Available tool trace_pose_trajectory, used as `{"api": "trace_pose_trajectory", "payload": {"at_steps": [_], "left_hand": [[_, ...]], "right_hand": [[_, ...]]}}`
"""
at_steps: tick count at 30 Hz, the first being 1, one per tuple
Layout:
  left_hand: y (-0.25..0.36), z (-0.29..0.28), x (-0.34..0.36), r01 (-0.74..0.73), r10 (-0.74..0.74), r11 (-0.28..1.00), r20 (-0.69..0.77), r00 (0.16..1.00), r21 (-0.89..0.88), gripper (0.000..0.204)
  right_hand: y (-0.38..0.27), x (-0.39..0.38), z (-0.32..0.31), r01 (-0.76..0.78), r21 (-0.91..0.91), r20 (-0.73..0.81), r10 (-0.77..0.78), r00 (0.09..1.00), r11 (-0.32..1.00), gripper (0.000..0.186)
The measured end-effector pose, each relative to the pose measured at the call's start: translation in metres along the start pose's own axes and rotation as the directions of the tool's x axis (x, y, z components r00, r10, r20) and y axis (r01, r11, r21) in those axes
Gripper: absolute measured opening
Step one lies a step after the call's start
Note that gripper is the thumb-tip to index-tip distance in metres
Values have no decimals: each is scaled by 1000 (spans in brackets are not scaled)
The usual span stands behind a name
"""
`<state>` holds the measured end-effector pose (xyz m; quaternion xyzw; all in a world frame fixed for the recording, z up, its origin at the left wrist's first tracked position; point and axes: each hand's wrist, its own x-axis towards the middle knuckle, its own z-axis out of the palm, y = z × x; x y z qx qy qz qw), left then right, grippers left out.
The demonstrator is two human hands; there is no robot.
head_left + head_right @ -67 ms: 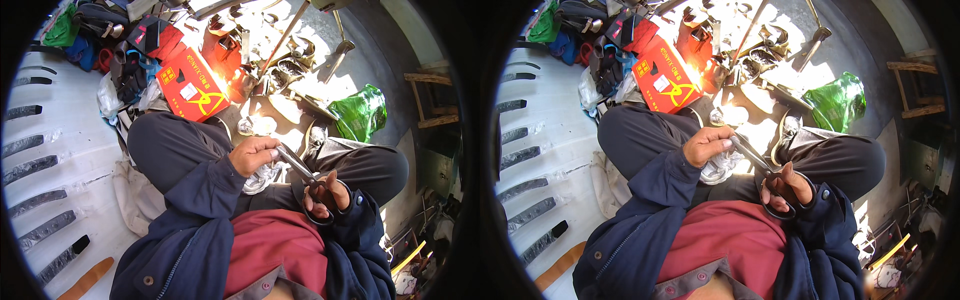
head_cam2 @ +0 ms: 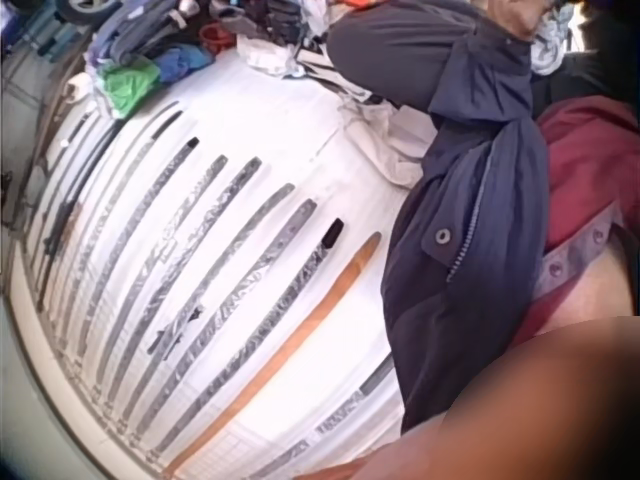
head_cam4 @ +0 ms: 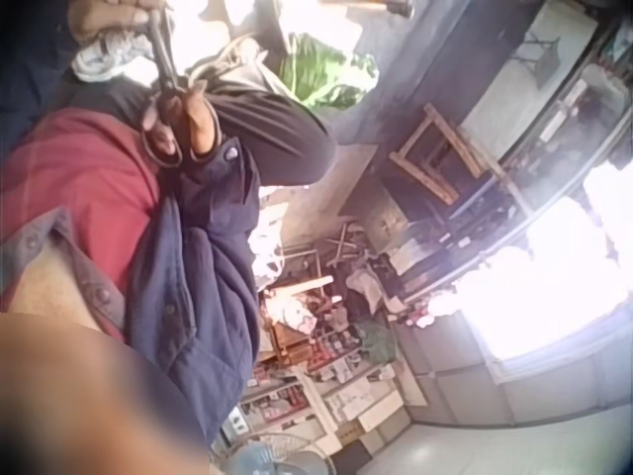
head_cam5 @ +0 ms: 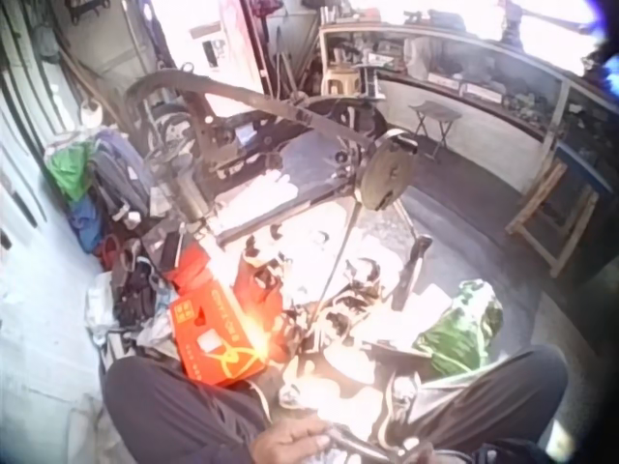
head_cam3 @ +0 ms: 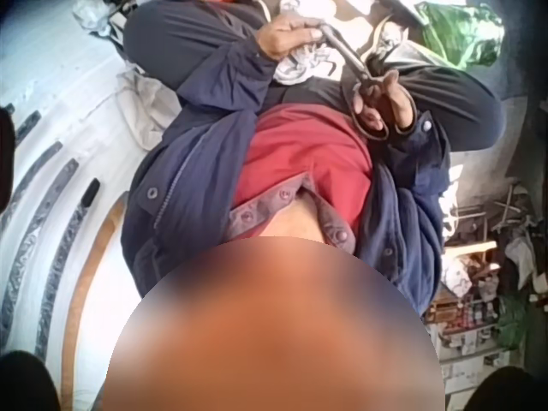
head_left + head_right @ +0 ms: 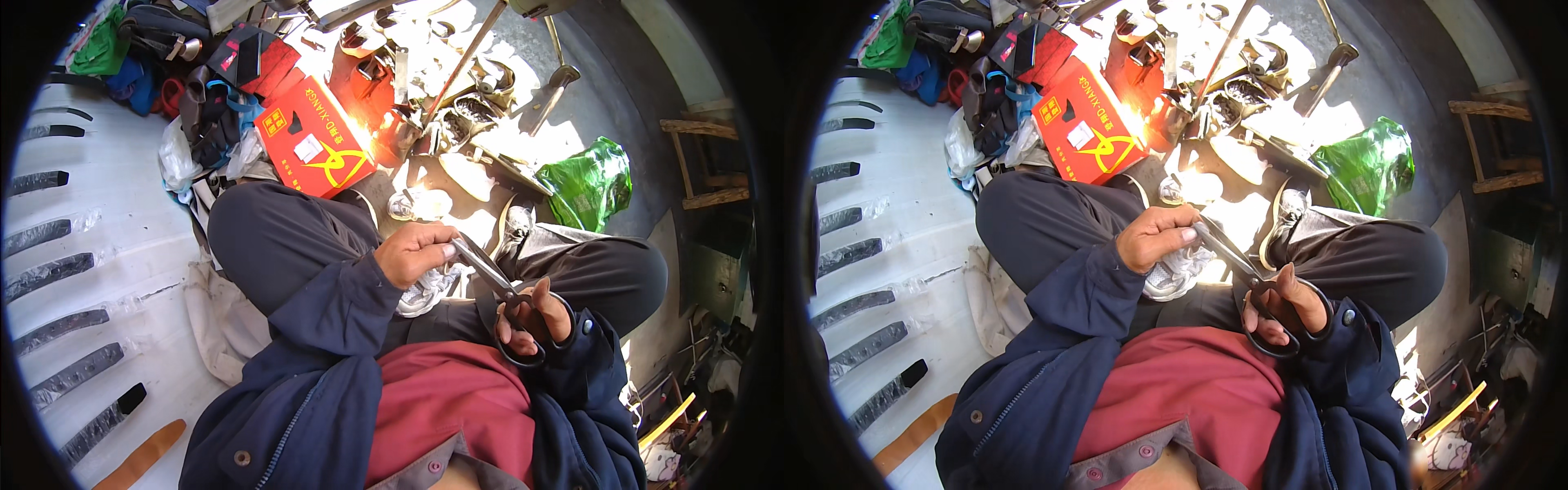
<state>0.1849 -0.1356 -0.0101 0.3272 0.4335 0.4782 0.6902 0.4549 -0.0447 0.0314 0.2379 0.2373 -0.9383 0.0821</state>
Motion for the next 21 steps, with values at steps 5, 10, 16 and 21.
{"api": "trace_pose_trajectory", "payload": {"at_steps": [5, 10, 16, 21], "left_hand": [[1, -1, 0, 30, -29, 995, -2, 1000, 93, 23], [-5, -3, 1, -14, 15, 997, -15, 1000, 74, 21], [-7, -8, 4, -78, 74, 990, 32, 997, 114, 20], [-4, -7, 1, 14, -16, 999, 40, 999, 50, 19]], "right_hand": [[2, 2, 0, -10, -21, -19, 10, 1000, 1000, 95], [5, 1, -3, -5, 40, 9, 4, 1000, 999, 89], [5, 0, -4, 21, 93, 41, -25, 999, 995, 80], [8, -1, -1, -8, -43, -78, 5, 997, 999, 87]]}}
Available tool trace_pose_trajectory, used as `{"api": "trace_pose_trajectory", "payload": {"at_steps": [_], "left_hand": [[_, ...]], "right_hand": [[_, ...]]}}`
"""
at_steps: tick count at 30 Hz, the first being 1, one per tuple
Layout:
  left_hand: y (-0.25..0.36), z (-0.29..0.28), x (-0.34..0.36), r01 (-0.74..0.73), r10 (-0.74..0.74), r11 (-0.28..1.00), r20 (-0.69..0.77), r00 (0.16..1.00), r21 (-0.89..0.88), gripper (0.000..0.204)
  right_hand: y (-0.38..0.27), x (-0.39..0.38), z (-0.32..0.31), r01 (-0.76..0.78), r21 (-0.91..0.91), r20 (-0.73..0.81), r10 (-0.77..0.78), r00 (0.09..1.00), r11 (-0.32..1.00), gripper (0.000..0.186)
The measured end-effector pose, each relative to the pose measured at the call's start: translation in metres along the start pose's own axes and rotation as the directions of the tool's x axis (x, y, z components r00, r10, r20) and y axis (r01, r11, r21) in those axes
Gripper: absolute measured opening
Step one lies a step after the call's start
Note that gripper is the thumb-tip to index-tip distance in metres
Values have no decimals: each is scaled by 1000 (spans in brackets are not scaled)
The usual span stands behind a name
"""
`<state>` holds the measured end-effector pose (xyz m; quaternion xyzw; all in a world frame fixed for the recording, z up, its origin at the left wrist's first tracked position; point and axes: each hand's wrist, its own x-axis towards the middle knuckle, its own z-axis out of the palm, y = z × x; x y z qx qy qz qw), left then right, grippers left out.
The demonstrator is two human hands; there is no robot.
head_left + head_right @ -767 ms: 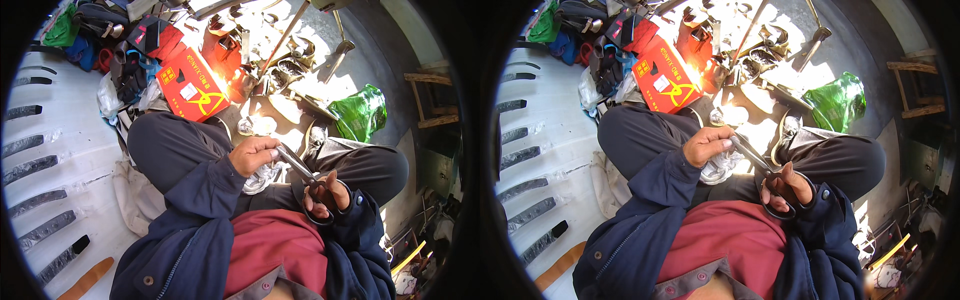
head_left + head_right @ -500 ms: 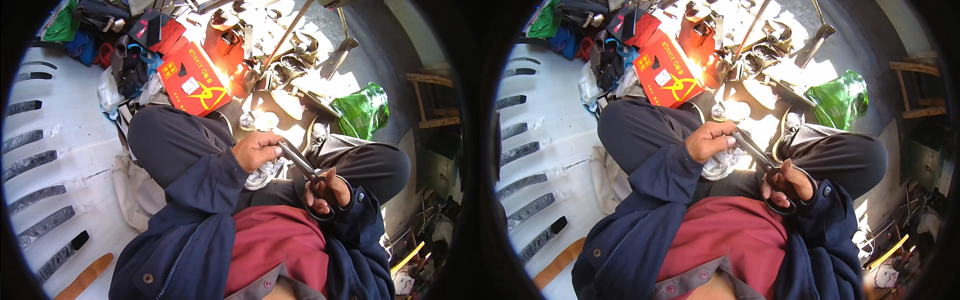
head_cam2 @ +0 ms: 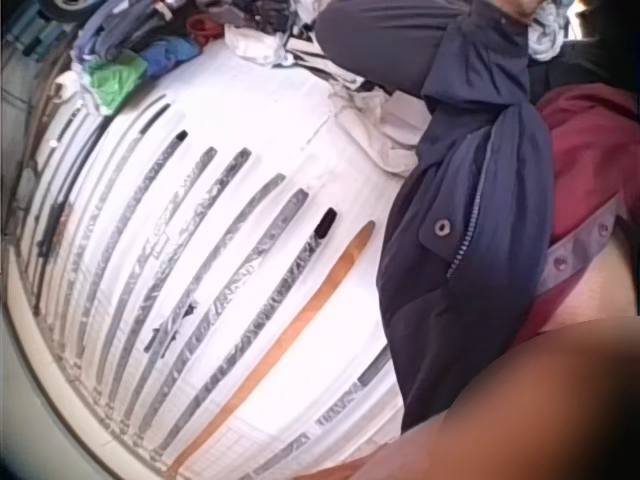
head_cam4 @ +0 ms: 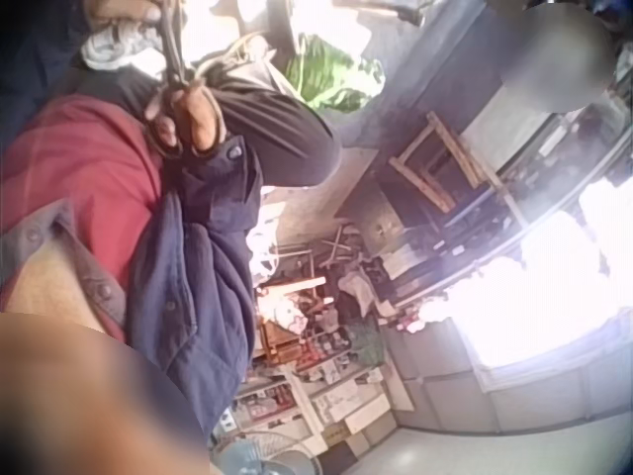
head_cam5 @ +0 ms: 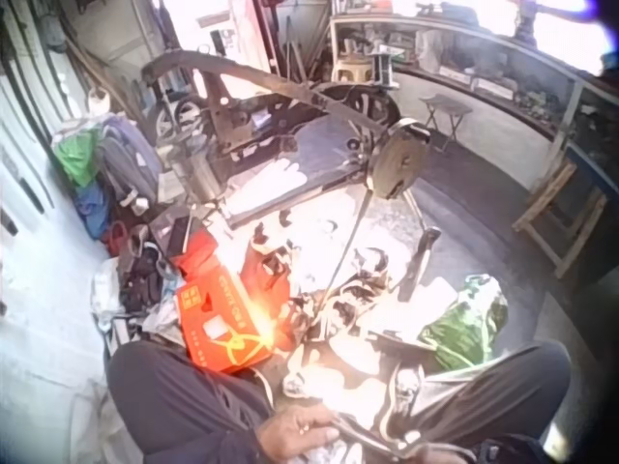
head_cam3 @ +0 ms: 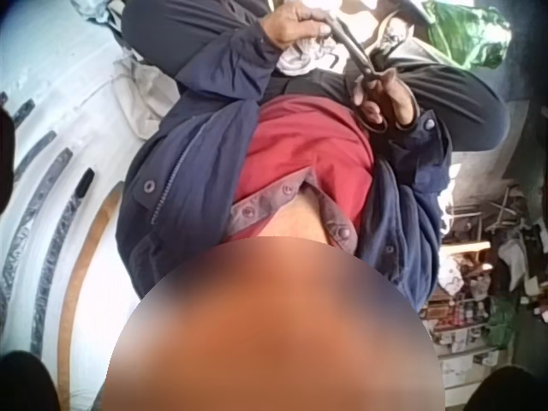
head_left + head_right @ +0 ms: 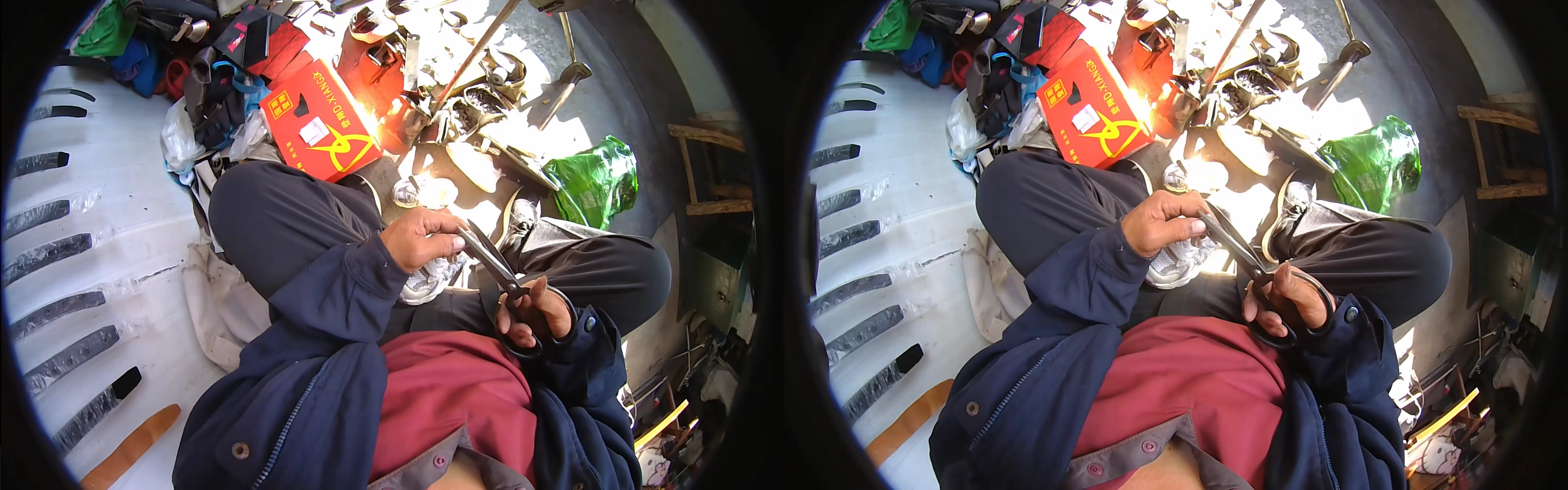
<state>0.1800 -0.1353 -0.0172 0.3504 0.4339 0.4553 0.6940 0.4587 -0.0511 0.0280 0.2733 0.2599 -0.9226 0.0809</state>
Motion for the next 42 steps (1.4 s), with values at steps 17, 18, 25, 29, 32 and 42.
{"api": "trace_pose_trajectory", "payload": {"at_steps": [17, 18, 25, 29, 32, 42], "left_hand": [[6, 4, 3, -47, 48, 998, -14, 999, 44, 23], [4, 5, 4, -71, 72, 996, -23, 997, 46, 23], [1, 5, 6, -11, 17, 998, -114, 993, 54, 28], [-1, 5, 9, -40, 53, 997, -223, 973, 62, 34], [-3, 6, 11, -57, 63, 998, -264, 963, 30, 34], [-5, 11, 12, -109, 24, 977, -417, 908, -181, 42]], "right_hand": [[-3, 12, -15, 331, 238, -132, -307, 942, 913, 74], [-7, 17, -20, 403, 264, -148, -377, 915, 876, 67], [-13, 49, -18, 459, -145, -474, -469, 745, 877, 40], [-23, 74, -20, 266, -148, -591, -300, 748, 953, 33], [-27, 99, -30, 198, -383, -581, -402, 708, 902, 40], [-33, 213, -127, -141, -449, -731, -273, 625, 882, 43]]}}
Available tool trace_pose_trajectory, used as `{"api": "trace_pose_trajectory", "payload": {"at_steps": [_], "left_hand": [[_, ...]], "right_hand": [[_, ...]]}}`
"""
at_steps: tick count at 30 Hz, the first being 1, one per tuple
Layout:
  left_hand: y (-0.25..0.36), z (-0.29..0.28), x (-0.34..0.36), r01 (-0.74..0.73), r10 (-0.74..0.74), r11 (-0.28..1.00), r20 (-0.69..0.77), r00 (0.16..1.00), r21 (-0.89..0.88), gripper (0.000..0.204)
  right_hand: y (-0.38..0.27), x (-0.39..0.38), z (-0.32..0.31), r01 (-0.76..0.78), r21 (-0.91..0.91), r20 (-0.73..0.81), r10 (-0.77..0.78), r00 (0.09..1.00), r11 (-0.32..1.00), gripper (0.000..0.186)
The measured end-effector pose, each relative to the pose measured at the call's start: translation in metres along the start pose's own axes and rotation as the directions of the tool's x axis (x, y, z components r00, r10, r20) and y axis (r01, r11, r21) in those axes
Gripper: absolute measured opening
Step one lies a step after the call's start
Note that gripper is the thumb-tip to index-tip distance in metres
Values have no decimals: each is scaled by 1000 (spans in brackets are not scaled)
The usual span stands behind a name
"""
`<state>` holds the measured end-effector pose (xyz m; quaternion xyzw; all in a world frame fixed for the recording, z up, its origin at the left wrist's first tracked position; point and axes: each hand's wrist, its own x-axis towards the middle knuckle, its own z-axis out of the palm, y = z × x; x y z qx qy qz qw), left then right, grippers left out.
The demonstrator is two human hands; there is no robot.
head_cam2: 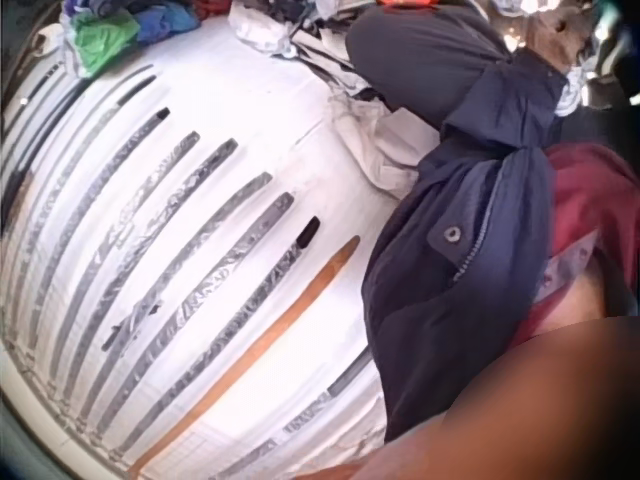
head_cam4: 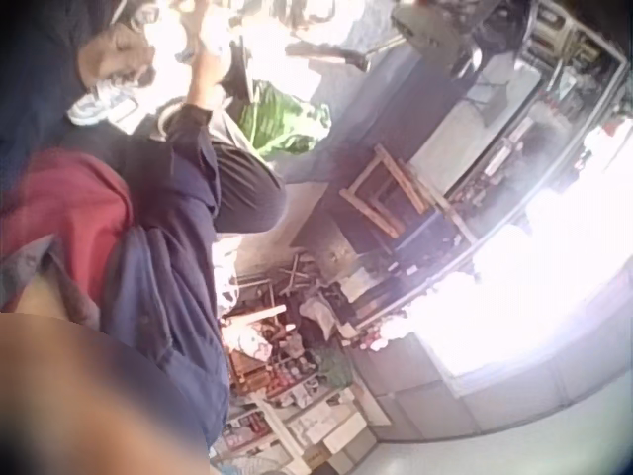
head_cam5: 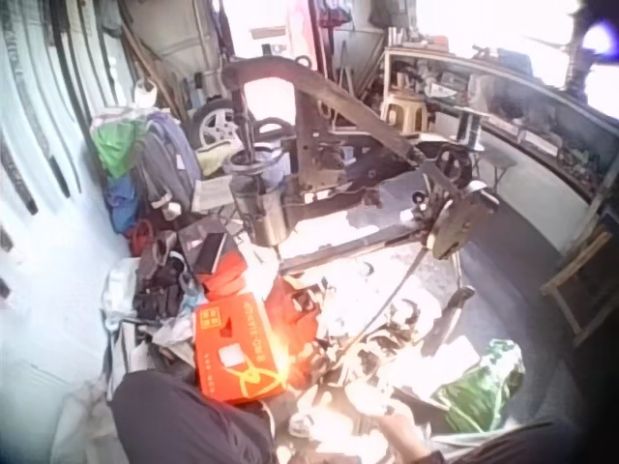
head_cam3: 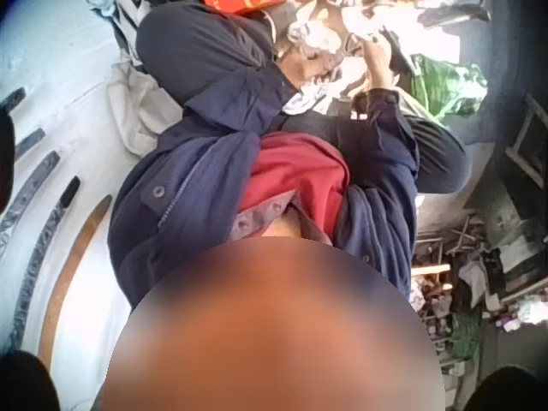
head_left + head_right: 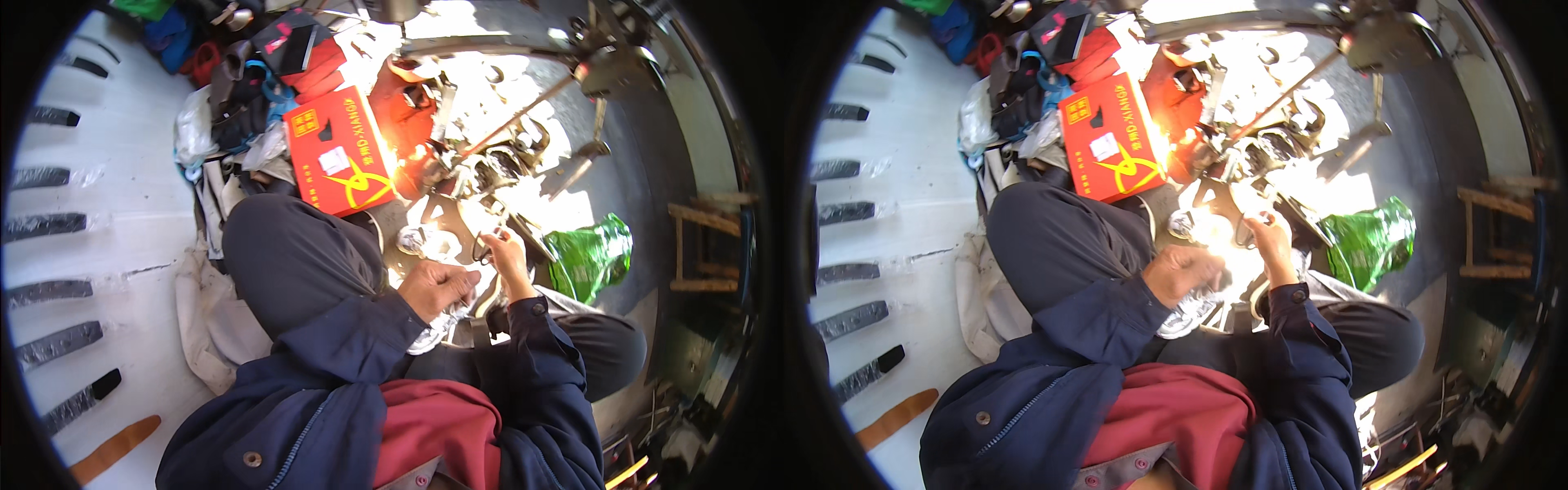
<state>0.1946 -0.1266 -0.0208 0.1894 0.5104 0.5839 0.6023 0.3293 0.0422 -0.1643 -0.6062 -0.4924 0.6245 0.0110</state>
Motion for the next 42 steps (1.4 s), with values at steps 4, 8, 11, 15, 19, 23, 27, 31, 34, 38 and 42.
{"api": "trace_pose_trajectory", "payload": {"at_steps": [4, 8, 11, 15, 19, 23, 27, 31, 34, 38, 42], "left_hand": [[3, -12, 1, -38, 39, 999, -26, 999, 37, 42], [4, -23, 3, -33, 31, 999, -180, 983, -12, 45], [7, -31, 5, -68, 46, 995, -281, 959, -70, 43], [10, -43, 10, -151, 129, 988, -411, 902, -21, 38], [9, -54, 12, -148, 83, 985, -523, 848, -83, 39], [10, -59, 17, -290, 17, 864, -550, 835, -412, 45], [22, -63, 15, -410, 41, 709, -546, 836, -575, 44], [33, -57, 5, -463, 77, 659, -560, 825, -592, 46], [35, -43, -3, -488, 185, 704, -531, 827, -516, 44], [36, -28, -14, -564, 320, 721, -529, 786, -403, 44], [33, -13, -30, -594, 494, 787, -406, 769, -166, 41]], "right_hand": [[-9, 59, -1, 12, -75, 17, -11, 1000, 997, 41], [-21, 97, 6, 77, -44, -131, -82, 988, 996, 42], [-32, 122, 11, 104, -28, -201, -107, 974, 994, 42], [-30, 156, 15, 158, 22, -277, -146, 950, 987, 41], [-16, 170, 15, 283, 62, -348, -245, 905, 957, 42], [-21, 122, 25, 361, 74, -167, -345, 923, 930, 45], [-56, 10, 42, 1, 292, 382, -118, 917, 956, 53], [-78, -90, 78, -197, 758, 499, -359, 788, 622, 65], [-84, -133, 63, -252, 853, 481, -500, 721, 457, 69], [-84, -160, 48, -200, 896, 395, -504, 768, 397, 81], [-77, -173, 33, -10, 900, 301, -606, 736, 435, 62]]}}
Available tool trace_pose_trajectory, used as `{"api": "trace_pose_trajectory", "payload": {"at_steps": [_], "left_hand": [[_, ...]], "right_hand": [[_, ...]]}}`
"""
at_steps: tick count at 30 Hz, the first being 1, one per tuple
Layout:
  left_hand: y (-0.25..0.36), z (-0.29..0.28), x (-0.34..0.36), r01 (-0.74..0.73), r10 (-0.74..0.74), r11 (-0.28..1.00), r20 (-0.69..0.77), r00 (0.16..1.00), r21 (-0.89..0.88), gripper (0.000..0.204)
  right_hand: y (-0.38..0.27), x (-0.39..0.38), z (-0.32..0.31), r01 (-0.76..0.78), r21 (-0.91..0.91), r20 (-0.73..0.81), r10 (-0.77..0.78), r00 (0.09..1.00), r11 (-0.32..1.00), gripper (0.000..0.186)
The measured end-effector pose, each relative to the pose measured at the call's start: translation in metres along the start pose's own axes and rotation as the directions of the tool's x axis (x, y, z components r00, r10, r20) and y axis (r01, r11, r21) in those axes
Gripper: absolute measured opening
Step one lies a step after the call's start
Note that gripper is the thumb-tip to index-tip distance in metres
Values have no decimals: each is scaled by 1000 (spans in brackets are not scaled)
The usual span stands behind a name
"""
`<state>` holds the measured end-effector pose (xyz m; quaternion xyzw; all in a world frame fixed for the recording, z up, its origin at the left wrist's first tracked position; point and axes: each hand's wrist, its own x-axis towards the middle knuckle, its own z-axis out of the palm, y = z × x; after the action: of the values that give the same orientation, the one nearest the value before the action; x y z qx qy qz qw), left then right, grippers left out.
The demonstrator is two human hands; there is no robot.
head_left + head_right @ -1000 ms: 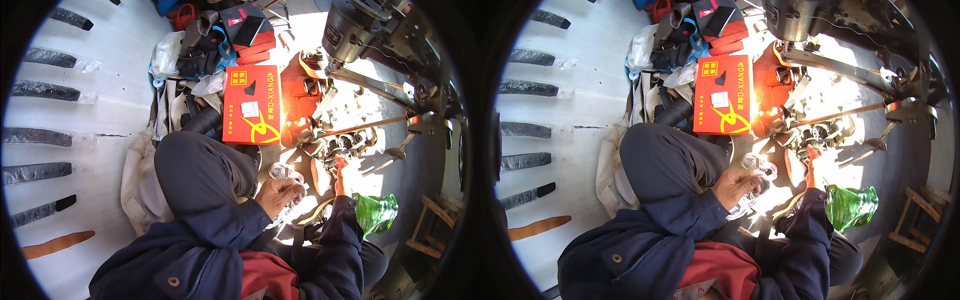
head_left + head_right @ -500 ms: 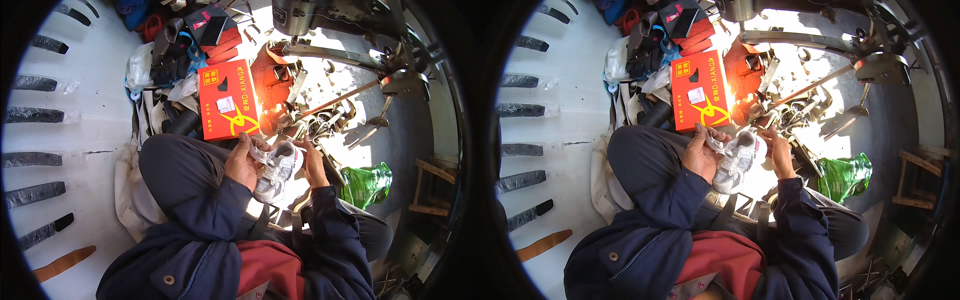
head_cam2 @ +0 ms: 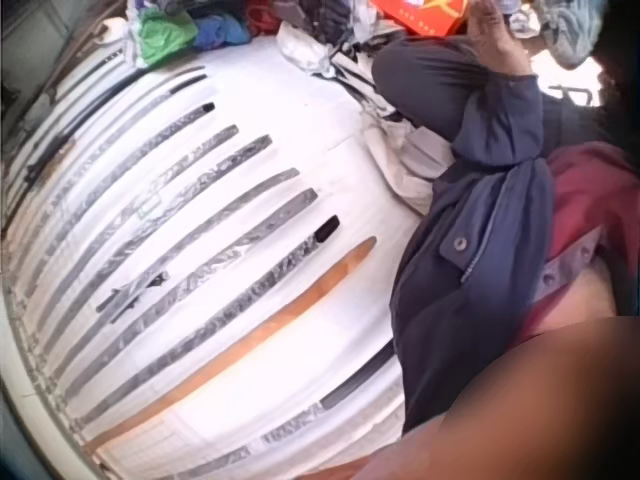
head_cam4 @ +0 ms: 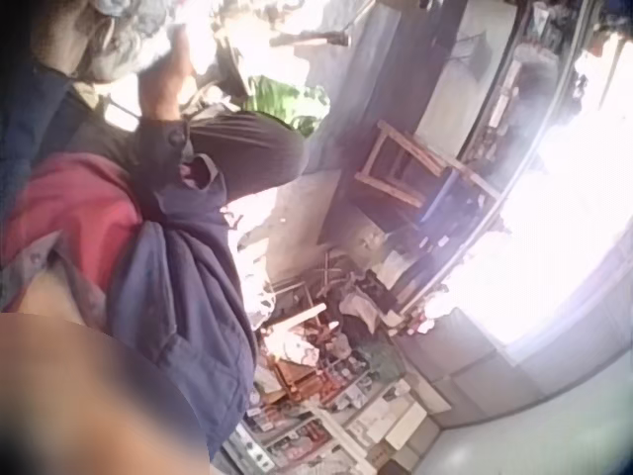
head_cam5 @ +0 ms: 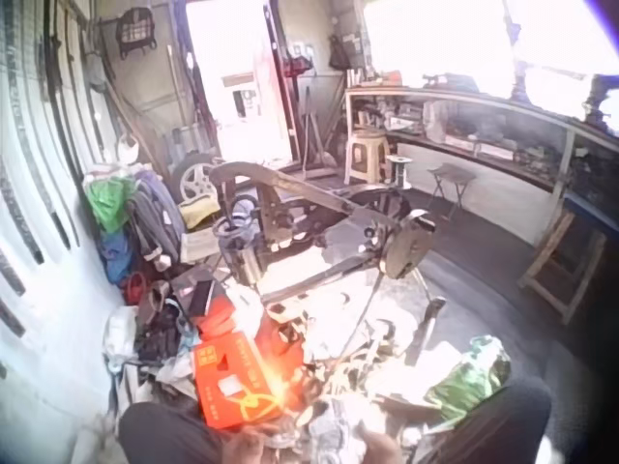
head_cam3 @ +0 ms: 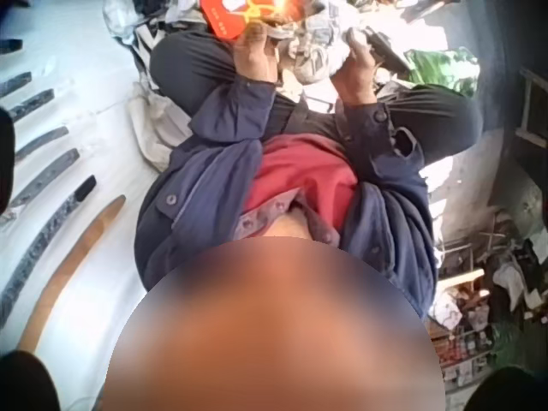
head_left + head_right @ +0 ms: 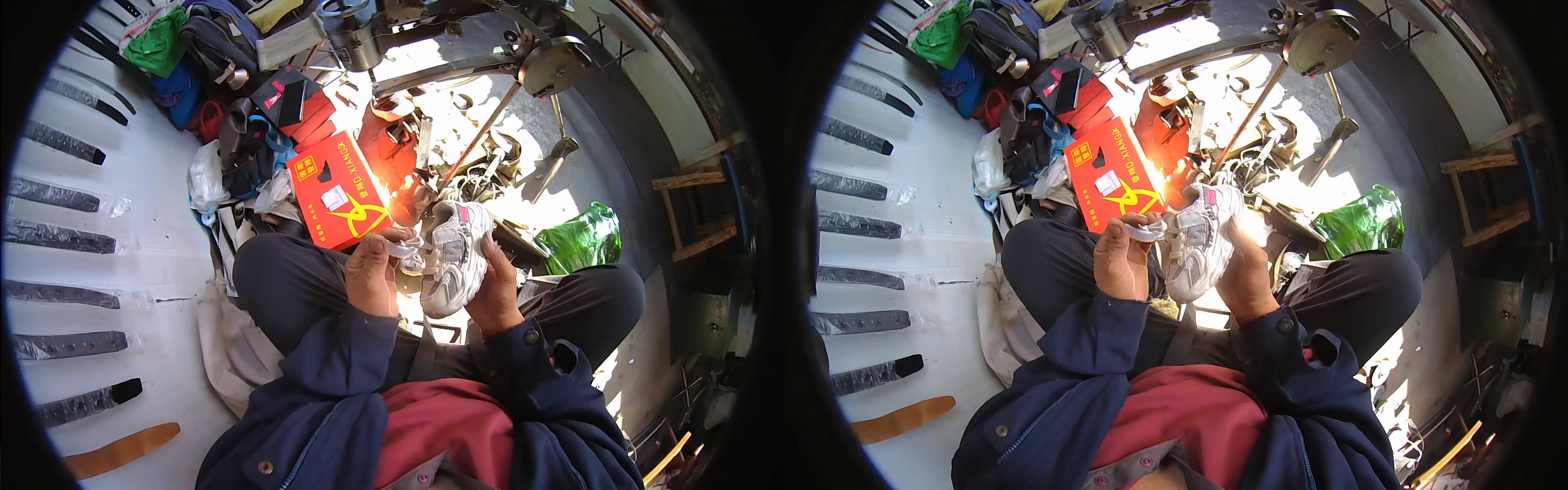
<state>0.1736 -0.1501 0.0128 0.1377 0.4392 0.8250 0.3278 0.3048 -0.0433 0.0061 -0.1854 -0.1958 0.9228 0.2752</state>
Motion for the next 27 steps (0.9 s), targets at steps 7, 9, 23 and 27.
{"api": "trace_pose_trajectory", "payload": {"at_steps": [7, 9, 23, 27], "left_hand": [[42, 11, -16, -157, -151, 884, 587, 796, 440, 33], [52, 17, -16, -309, -249, 719, 646, 722, 622, 52], [23, 12, -18, 43, -403, 796, 477, 781, 603, 19], [18, 10, -16, 95, -419, 811, 460, 783, 577, 17]], "right_hand": [[-19, -28, -21, -92, 158, -129, 113, 985, 983, 51], [-21, -31, -26, -127, 145, -118, 145, 982, 981, 49], [-20, -39, -28, -110, 65, -127, 118, 985, 992, 43], [-17, -40, -23, -78, -15, -145, 75, 987, 997, 45]]}}
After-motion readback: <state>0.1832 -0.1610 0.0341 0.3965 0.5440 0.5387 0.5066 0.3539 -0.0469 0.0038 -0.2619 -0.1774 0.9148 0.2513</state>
